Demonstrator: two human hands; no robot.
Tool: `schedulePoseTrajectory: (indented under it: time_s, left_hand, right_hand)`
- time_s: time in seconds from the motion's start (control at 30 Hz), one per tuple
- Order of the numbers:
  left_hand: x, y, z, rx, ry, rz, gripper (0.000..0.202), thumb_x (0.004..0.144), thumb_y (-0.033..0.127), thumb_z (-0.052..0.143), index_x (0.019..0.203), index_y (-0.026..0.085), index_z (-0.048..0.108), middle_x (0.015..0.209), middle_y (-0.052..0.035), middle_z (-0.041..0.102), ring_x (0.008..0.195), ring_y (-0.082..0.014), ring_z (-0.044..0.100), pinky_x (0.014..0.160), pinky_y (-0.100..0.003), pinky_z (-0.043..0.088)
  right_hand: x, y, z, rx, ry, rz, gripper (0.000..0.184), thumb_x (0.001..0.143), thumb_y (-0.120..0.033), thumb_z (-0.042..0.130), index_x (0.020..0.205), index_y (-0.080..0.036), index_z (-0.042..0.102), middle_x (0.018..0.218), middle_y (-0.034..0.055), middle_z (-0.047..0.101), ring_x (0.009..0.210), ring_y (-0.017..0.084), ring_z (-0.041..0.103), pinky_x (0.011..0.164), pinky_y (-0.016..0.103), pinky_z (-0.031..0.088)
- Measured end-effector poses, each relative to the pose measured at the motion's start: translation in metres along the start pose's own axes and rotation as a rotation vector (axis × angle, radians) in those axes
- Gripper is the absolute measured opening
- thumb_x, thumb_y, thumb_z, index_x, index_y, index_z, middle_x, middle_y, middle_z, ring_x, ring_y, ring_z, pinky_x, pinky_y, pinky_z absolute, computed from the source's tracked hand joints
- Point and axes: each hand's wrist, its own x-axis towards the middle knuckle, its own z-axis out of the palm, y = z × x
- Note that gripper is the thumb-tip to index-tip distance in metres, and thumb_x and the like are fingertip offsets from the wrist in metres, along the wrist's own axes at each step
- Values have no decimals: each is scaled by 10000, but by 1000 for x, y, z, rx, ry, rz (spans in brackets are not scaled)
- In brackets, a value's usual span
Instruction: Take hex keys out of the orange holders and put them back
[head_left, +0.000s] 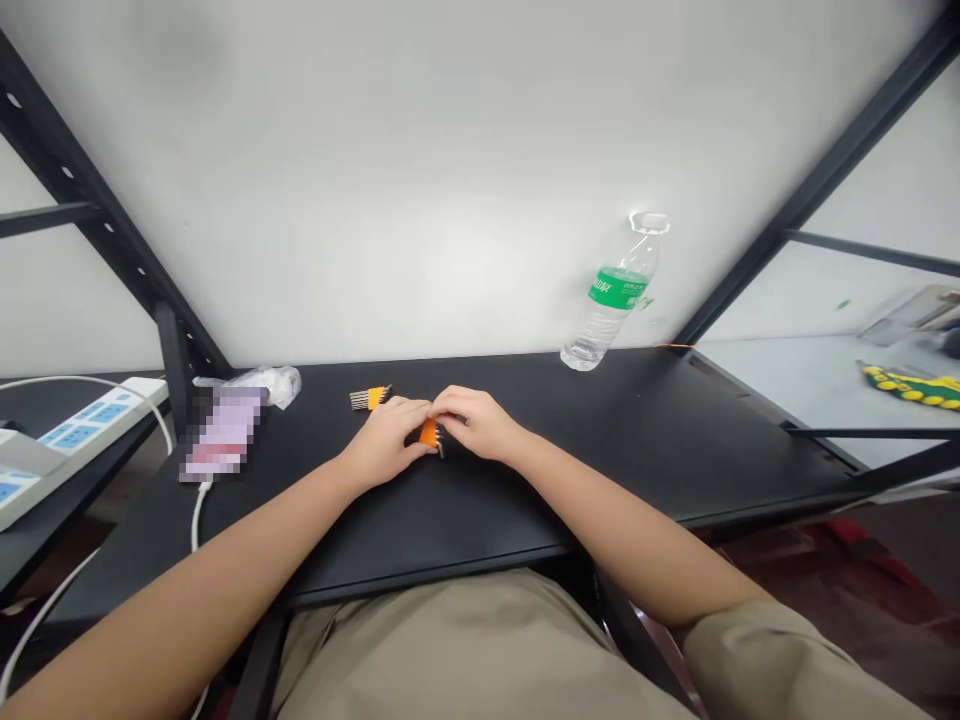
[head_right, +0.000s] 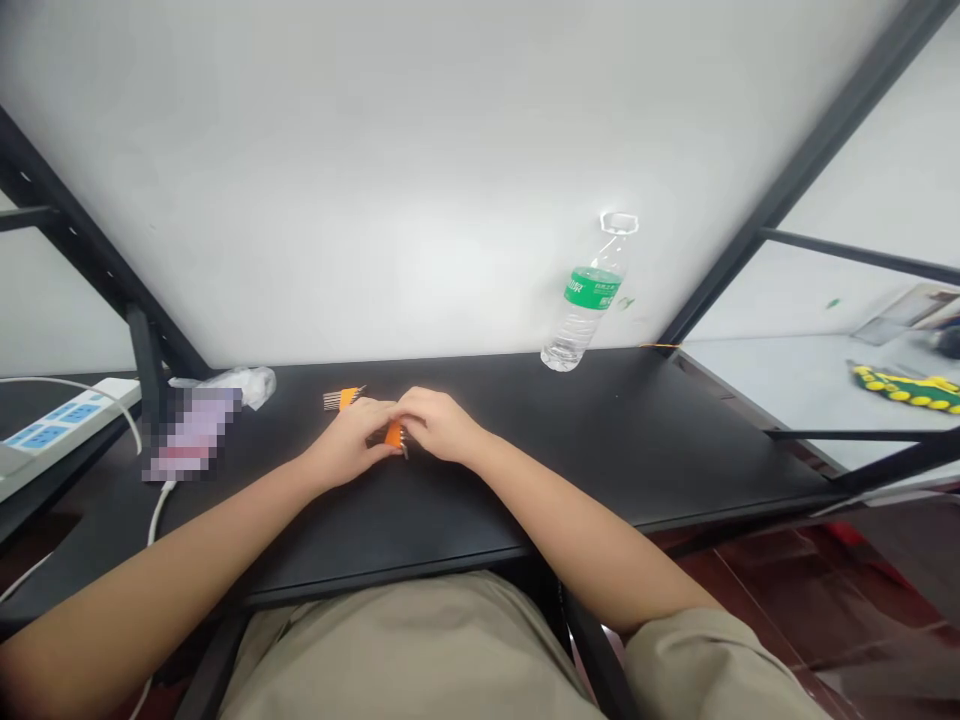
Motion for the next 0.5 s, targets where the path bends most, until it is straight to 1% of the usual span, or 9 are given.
schedulePoseTrajectory:
  time_s: [0.03,0.13,0.23,0.33,0.43,0.5]
  left_hand:
    - [0,1,0,-7,9,11,456,894,322,721,1333,275,606,1288,-76,664,1150,-277,600,1047,-455,435]
    - [1,5,-4,-18,51,7,372,912,334,703,1266,249,629,1259,-80,665,1155,-268,598,1063,-444,434]
    - [0,6,-7,-28,68,-9,323,930,330,670,1241,253,629,1273,-77,652,1162,-264,591,1032,-421,460]
    - [-2,7,-8,-44,64,-10,330,937,312,653,1259,255,612,1283,-78,641,1158,-260,584,1005,-405,474]
    - [-3,8,-8,-67,62,8,348,940,299,652,1279,250,592,1259,-77,647,1128,-251,583,1015,-410,464]
    - [-2,10,-8,-66,30,12,307,940,298,652,1240,252,608,1183,-68,670,1065,-245,593,986,-409,467]
  right_hand:
    - [0,2,0,49,29,26,196,965,-120,550,1045,-193,714,1052,60,685,950,162,637,878,313,527]
    - [0,9,1,146,89,135,91,932,-200,642,975,-187,721,1014,47,681,883,151,629,834,304,518]
    - [0,14,3,335,83,276,120,912,-292,694,940,-183,735,996,42,695,892,155,640,858,310,514]
    - [-1,17,4,544,36,417,222,886,-384,727,948,-170,738,973,52,719,889,170,665,854,321,533]
    - [-1,18,3,648,-53,489,305,847,-448,765,927,-157,722,876,50,720,789,161,661,758,301,537]
    - [-1,20,2,724,-141,532,340,806,-465,802,883,-149,704,804,41,700,722,147,635,687,276,510]
